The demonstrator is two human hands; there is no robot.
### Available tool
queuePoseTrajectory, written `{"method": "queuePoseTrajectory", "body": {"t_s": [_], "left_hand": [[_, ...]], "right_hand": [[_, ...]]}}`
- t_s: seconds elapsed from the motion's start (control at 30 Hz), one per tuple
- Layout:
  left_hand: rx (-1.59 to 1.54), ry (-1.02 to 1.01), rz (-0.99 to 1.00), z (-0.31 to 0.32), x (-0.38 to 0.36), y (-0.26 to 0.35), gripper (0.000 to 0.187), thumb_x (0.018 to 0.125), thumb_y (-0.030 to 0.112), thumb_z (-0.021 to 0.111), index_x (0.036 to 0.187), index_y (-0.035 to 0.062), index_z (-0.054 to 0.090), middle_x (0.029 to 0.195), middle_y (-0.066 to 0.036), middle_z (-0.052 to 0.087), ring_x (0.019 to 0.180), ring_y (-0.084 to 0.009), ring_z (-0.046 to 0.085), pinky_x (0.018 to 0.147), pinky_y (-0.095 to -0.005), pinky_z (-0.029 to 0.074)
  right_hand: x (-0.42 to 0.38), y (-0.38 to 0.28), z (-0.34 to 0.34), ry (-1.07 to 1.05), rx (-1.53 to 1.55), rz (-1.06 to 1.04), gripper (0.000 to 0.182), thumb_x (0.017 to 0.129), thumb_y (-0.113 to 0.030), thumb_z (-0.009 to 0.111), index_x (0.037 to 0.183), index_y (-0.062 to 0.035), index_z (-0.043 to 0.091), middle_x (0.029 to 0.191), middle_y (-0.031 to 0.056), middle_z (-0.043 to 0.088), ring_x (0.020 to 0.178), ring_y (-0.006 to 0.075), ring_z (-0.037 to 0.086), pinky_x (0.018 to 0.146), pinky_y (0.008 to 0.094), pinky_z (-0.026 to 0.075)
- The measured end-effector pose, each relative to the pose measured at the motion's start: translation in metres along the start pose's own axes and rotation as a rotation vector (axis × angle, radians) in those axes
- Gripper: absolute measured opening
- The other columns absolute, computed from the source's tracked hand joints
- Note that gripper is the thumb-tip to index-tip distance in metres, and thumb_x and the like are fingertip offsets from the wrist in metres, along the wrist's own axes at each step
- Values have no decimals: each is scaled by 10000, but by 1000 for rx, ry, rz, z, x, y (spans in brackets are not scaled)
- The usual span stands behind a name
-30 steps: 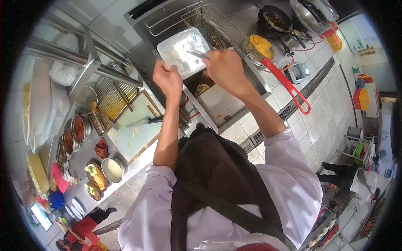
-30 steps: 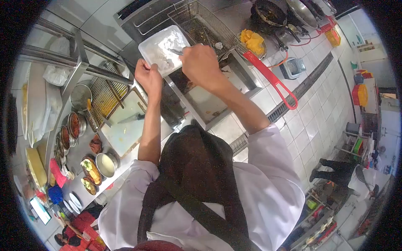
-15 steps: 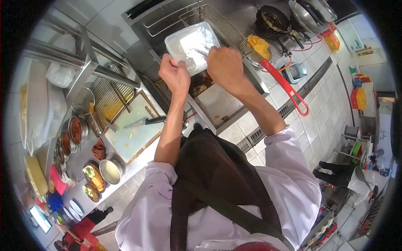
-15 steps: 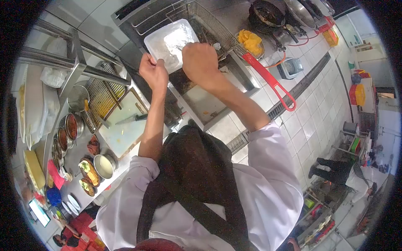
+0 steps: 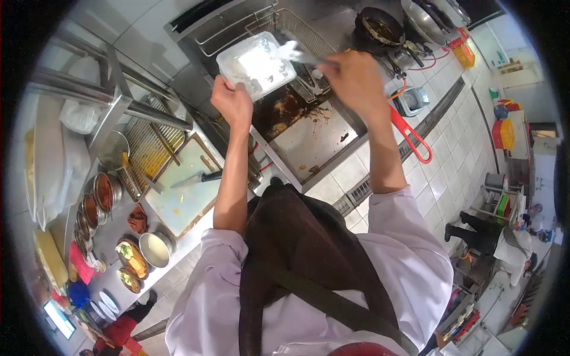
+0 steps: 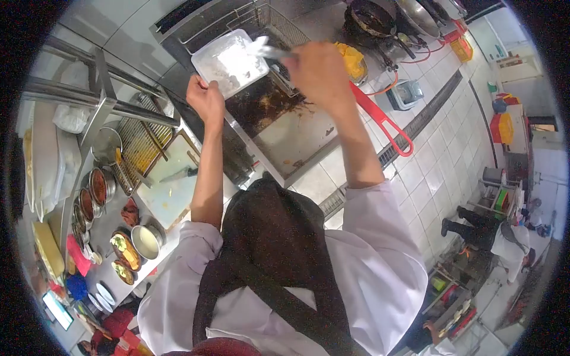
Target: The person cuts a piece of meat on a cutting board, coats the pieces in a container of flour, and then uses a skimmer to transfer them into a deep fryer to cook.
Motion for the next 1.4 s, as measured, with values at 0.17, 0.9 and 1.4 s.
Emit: {"method": "queuePoseTrajectory", "body": {"t_s": [0.17, 0.9, 1.4], "left_hand": [[67, 45, -32, -17, 7, -14, 205, 618, -50, 539, 611, 7, 342, 536, -95, 339, 508, -198, 335, 505, -357, 326], [-202, 35, -25, -39, -32, -11, 197, 655, -56, 522, 635, 32, 347, 542, -15, 304, 524, -76, 314, 453, -266, 284], [-174, 31, -29, -26, -31, 15, 183, 654, -45, 527, 627, 22, 360, 533, -26, 325, 528, -100, 332, 471, -286, 311]], "right_hand": [[9, 54, 40, -75, -284, 131, 222, 748, -262, 680, 767, -41, 682, 666, 175, 632, 643, 365, 625, 613, 435, 504], [-10, -99, 112, -381, 44, -171, 188, 731, -167, 672, 650, -6, 617, 643, 209, 603, 637, 353, 619, 598, 428, 479], [-2, -80, 101, -256, 126, -273, 221, 725, -197, 675, 632, -11, 600, 624, 203, 584, 626, 372, 592, 604, 463, 466]]}}
Point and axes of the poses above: each hand's wrist, its own x-axis towards the middle knuckle, its own z-axis out of the palm, y = z × x, the point moved 5 cm from there along x, towards the middle knuckle
